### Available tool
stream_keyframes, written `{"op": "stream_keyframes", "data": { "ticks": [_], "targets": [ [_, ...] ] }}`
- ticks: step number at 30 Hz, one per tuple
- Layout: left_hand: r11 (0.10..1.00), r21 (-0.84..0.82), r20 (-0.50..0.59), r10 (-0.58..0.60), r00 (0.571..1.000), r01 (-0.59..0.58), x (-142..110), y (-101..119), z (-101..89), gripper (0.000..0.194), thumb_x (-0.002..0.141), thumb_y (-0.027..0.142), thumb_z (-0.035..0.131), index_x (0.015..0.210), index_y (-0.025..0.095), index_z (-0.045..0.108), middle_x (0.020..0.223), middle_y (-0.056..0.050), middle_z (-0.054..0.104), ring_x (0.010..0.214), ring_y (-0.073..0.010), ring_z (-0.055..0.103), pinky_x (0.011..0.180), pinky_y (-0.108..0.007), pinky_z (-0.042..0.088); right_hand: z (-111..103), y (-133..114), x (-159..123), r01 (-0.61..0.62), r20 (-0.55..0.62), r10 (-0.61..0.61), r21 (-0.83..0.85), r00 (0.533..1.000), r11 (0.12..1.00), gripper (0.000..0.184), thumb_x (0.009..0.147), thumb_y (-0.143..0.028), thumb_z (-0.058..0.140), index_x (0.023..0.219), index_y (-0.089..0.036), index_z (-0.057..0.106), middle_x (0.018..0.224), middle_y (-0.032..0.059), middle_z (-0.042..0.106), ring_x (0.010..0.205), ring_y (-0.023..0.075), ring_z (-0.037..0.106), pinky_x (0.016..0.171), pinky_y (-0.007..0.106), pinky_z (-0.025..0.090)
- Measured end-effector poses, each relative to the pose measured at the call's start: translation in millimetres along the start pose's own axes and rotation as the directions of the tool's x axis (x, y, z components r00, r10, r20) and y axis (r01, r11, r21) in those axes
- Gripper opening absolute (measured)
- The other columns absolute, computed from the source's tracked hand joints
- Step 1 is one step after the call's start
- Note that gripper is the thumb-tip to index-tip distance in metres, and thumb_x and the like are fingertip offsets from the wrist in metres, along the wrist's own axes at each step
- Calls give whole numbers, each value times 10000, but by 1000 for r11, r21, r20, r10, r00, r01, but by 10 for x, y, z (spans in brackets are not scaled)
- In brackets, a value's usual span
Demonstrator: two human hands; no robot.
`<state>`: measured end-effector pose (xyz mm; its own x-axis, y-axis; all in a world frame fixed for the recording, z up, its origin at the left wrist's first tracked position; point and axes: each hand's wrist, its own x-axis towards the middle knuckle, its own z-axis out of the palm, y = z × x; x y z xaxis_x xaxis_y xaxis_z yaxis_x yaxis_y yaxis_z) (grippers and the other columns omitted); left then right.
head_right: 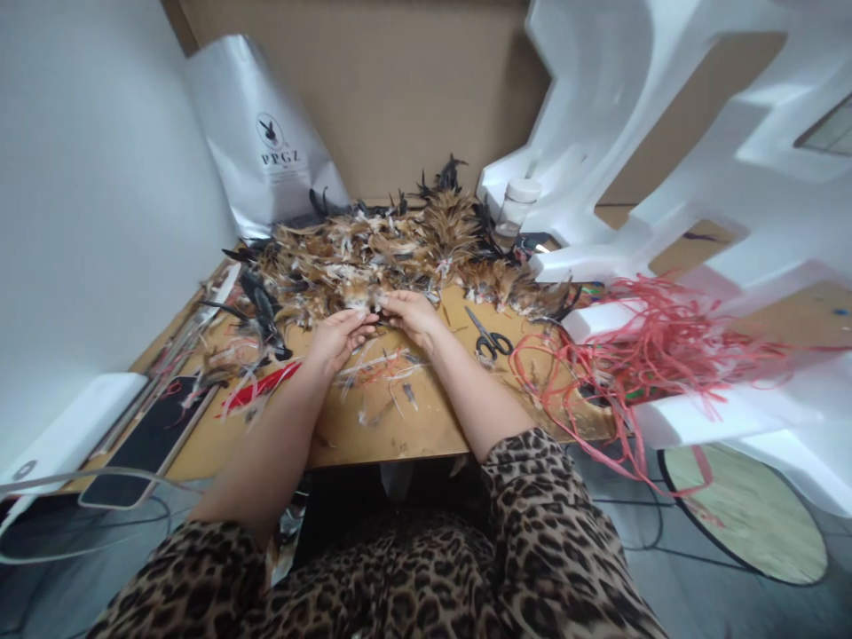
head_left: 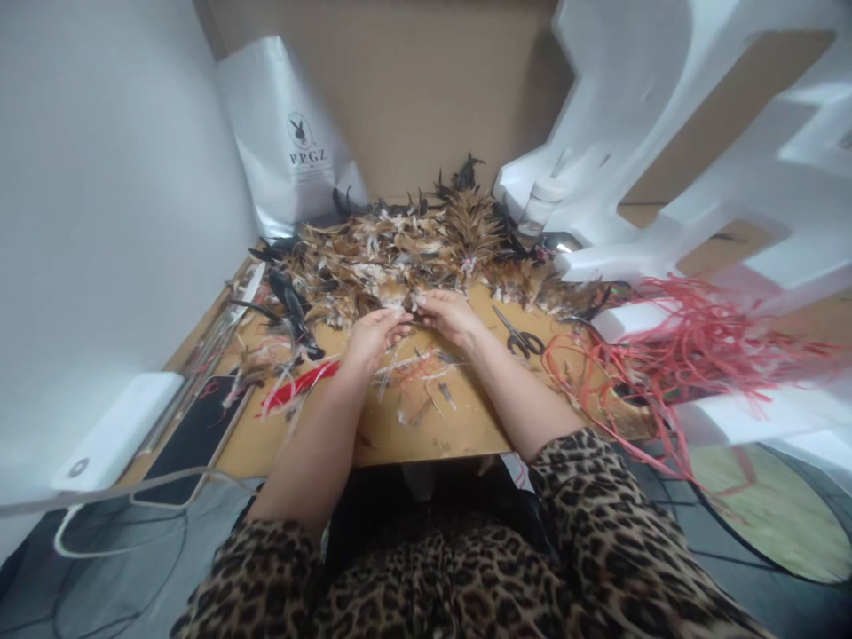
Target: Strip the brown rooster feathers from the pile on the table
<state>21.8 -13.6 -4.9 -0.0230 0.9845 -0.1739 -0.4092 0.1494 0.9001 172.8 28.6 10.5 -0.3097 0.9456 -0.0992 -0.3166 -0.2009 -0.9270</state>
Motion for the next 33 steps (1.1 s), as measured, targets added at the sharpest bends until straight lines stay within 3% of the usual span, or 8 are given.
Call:
{"op": "stream_keyframes", "data": {
  "ticks": [10,19,22,24,26,28,31,33],
  "targets": [
    [998,-17,53,-53,997,54,-9,-15,39,190,642,219,736,770,103,657,734,-71,696,558,-65,605,479,-141,410,104,65,-48,36,-31,-36,-11,999,999,344,494,-376,785,671,-146,599,579,-41,595,525,53,507,538,191,374],
    [995,96,57,12,998,-18,-24,-11,49,220,609,265,752,735,108,664,694,-57,675,525,-52,560,472,-150,396,154,148,-32,63,-41,-66,-57,997,996,355,465,-387,774,632,-155,563,540,-49,567,505,62,478,552,210,391],
    [988,146,64,45,997,-54,-16,-18,44,229,607,290,752,706,109,653,666,-54,665,493,-51,538,454,-157,383,140,128,-31,85,-28,-90,-137,996,987,341,504,-410,746,630,-155,556,529,-47,552,499,62,467,539,206,377],
    [983,166,62,64,996,-73,-2,-22,33,232,610,301,749,694,109,648,654,-53,661,481,-50,531,449,-158,381,63,48,-32,124,3,-129,-278,992,952,305,564,-416,705,644,-152,575,538,-39,554,505,64,464,539,205,369],
    [981,173,49,78,996,-85,13,-22,18,226,616,300,742,687,108,647,649,-51,658,479,-48,529,451,-155,382,-85,-85,-34,189,40,-195,-484,980,854,247,625,-382,654,693,-148,616,583,-22,586,530,74,480,561,213,380],
    [980,175,32,86,996,-91,23,-17,6,216,619,296,734,677,108,645,645,-49,655,479,-45,527,449,-151,378,-287,-239,-35,214,45,-260,-708,965,673,167,649,-301,614,700,-144,638,646,-2,621,580,87,513,611,223,397],
    [981,172,15,86,996,-87,26,-7,-1,216,615,295,732,674,109,640,634,-49,651,476,-46,523,441,-150,368,-590,-408,-34,96,2,-280,-941,960,323,142,673,-246,568,660,-137,660,641,27,632,618,124,545,630,239,395],
    [982,171,16,83,996,-85,21,-3,1,223,608,294,737,675,106,637,631,-53,650,476,-47,524,441,-151,366,-721,-451,-34,-46,-86,-261,-986,962,158,163,682,-261,572,673,-135,675,658,61,642,639,152,560,623,252,396]
  ]
}}
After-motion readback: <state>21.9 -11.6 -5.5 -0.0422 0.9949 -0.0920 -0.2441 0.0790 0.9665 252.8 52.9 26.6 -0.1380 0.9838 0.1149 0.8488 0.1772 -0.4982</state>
